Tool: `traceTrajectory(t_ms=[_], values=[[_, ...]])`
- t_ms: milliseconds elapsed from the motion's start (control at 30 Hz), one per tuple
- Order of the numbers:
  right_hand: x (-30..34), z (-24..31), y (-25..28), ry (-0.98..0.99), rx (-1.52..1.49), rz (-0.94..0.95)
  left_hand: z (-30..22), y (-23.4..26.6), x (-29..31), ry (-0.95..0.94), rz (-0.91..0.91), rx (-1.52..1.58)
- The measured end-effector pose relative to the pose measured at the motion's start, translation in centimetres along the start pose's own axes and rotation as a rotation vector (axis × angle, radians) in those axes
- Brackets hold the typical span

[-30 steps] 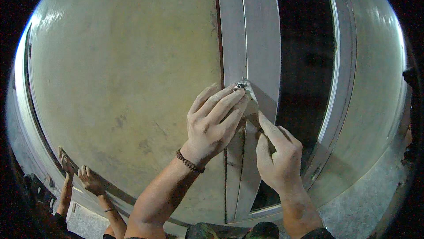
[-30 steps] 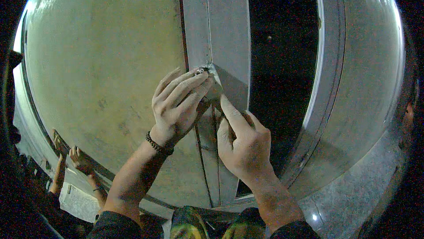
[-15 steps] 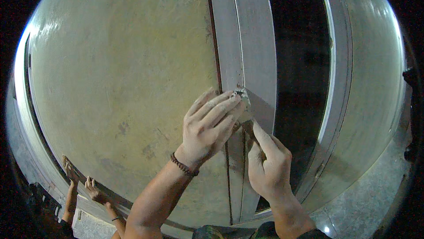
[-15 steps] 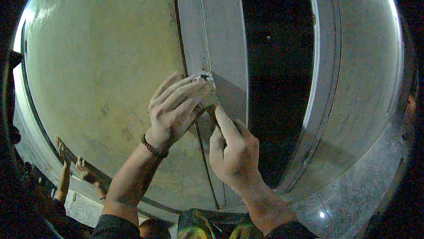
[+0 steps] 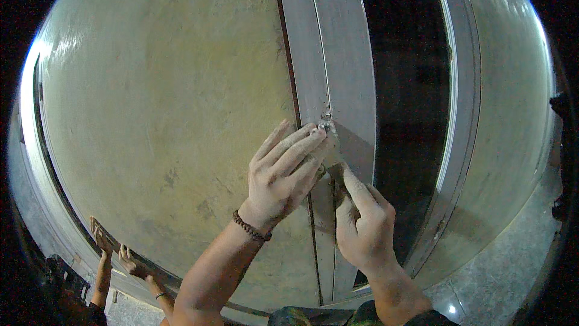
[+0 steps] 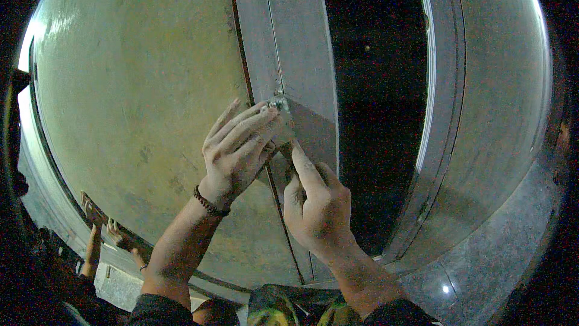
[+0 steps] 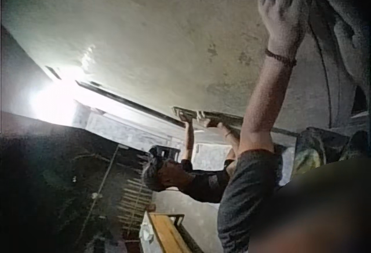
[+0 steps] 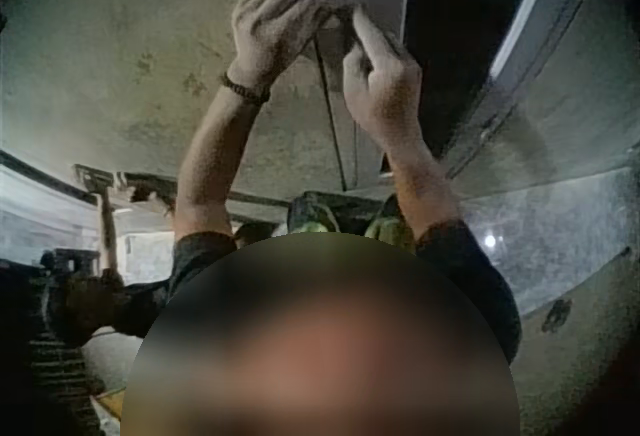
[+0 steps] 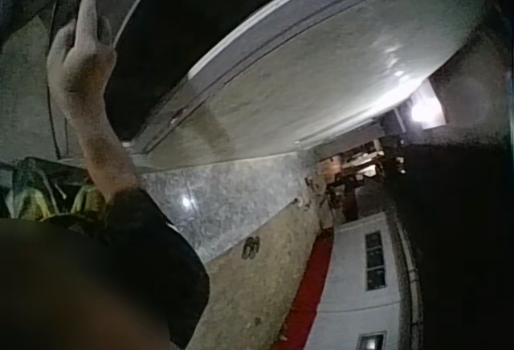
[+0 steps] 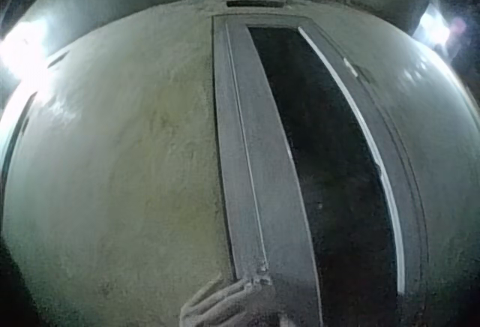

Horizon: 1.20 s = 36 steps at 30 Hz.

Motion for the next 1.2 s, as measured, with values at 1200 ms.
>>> traceTrajectory(t_ms=[1200], values=[[-2.4, -0.1, 3.0, 0.136, 0.188, 0.125, -2.4, -1.4, 0.0, 0.156, -0.108, -0.100]])
Point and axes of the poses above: each hand's wrist, its own x-axis away from the middle knuckle, its own y-axis out of the back of the hand, z = x × y, the point moved 4 cm from there along -x, towards the middle knuckle
